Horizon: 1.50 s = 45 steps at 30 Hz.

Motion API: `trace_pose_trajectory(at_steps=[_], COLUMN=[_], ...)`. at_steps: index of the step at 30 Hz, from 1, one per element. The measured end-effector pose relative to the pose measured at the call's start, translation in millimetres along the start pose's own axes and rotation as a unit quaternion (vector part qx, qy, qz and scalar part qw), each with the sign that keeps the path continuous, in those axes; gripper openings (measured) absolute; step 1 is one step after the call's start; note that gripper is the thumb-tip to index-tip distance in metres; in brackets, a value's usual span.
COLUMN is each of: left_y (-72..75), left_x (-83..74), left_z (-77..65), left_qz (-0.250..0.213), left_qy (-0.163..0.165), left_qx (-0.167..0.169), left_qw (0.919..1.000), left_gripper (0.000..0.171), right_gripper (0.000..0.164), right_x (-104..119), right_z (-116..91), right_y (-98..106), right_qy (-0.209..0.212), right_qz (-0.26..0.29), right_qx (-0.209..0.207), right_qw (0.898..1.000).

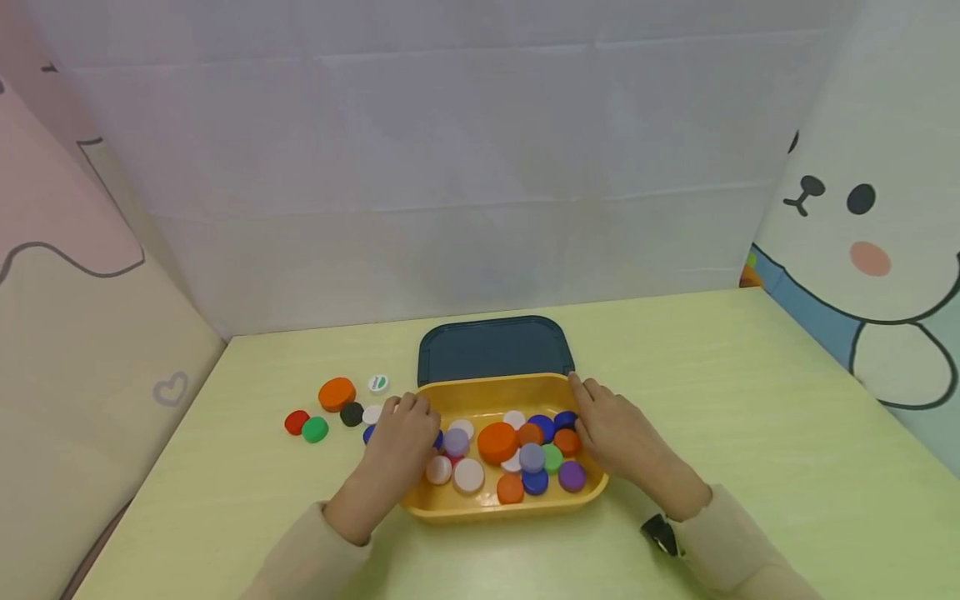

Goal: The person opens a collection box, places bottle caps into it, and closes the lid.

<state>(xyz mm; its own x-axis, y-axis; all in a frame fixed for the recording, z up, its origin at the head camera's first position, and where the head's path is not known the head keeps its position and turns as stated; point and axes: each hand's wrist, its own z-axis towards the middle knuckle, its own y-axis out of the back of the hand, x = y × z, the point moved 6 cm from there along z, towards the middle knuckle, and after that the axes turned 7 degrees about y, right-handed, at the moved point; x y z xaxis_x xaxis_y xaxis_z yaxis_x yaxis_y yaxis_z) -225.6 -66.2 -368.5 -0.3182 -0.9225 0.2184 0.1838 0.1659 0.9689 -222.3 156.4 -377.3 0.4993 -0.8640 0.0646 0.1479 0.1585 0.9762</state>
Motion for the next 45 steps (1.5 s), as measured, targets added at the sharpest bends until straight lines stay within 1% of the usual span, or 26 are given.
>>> trace_pose_trajectory(at_steps=[3, 5, 8, 11, 15, 19, 21, 24, 27, 31, 34, 36, 40, 45], left_y=[-1.3, -1.9, -2.4, -2.9, -2.0, 3.3, 9.1, 19.5, 28.4, 33.6, 31.4, 27.1, 15.7, 3.3], left_x=[-2.2, -3.2, -3.9, -3.7, -2.3, 2.9, 7.2, 16.4, 27.8, 44.4, 55.2, 61.5, 72.4, 81.1], left_z=[0.4, 0.4, 0.3, 0.1, -0.7, -3.1, -4.8, -7.4, -9.9, -12.3, -12.3, -11.8, -12.7, -14.0], left_qz=[0.013, 0.015, 0.014, 0.006, -0.020, -0.068, -0.091, -0.109, -0.115, -0.123, -0.129, -0.129, -0.126, -0.112], left_qy=[-0.006, -0.008, -0.008, -0.006, -0.003, 0.005, 0.009, 0.019, 0.031, 0.047, 0.059, 0.069, 0.093, 0.110], left_qx=[-0.012, -0.016, -0.013, 0.000, 0.015, 0.014, 0.006, -0.015, -0.043, -0.080, -0.091, -0.089, -0.074, -0.054], left_qw=[0.9998, 0.9997, 0.9998, 1.0000, 0.9997, 0.9976, 0.9958, 0.9937, 0.9919, 0.9881, 0.9858, 0.9851, 0.9849, 0.9861], left_gripper=[0.015, 0.012, 0.014, 0.022, 0.031, 0.029, 0.027, 0.026, 0.028, 0.026, 0.024, 0.024, 0.023, 0.022], right_gripper=[0.053, 0.052, 0.052, 0.052, 0.052, 0.052, 0.052, 0.051, 0.051, 0.051, 0.052, 0.052, 0.052, 0.052], right_x=[0.3, 0.4, 0.3, -0.1, -0.7, -0.3, -0.1, -0.2, -0.6, -0.7, -1.2, -1.6, -1.8, -1.4], right_z=[-0.1, 0.0, 0.0, 0.0, 0.1, 0.1, 0.2, 0.3, 0.3, 0.2, -0.1, -0.3, -0.3, -0.5], right_y=[0.3, 0.6, 0.6, 0.6, 0.2, 0.1, 0.2, 0.4, 0.5, 0.5, 0.3, 0.1, -0.6, -1.5], right_qy=[0.000, -0.001, 0.000, 0.002, 0.002, 0.002, 0.001, 0.000, 0.001, 0.003, 0.004, 0.004, 0.006, 0.004], right_qz=[0.002, 0.004, 0.005, 0.006, 0.005, 0.003, 0.004, 0.003, 0.000, -0.003, -0.005, -0.005, -0.004, -0.001], right_qx=[-0.002, -0.002, -0.002, -0.003, -0.001, 0.002, 0.003, 0.004, 0.002, -0.002, -0.003, -0.004, -0.005, -0.002], right_qw=[1.000, 1.000, 1.000, 1.000, 1.000, 1.000, 1.000, 1.000, 1.000, 1.000, 1.000, 1.000, 1.000, 1.000])
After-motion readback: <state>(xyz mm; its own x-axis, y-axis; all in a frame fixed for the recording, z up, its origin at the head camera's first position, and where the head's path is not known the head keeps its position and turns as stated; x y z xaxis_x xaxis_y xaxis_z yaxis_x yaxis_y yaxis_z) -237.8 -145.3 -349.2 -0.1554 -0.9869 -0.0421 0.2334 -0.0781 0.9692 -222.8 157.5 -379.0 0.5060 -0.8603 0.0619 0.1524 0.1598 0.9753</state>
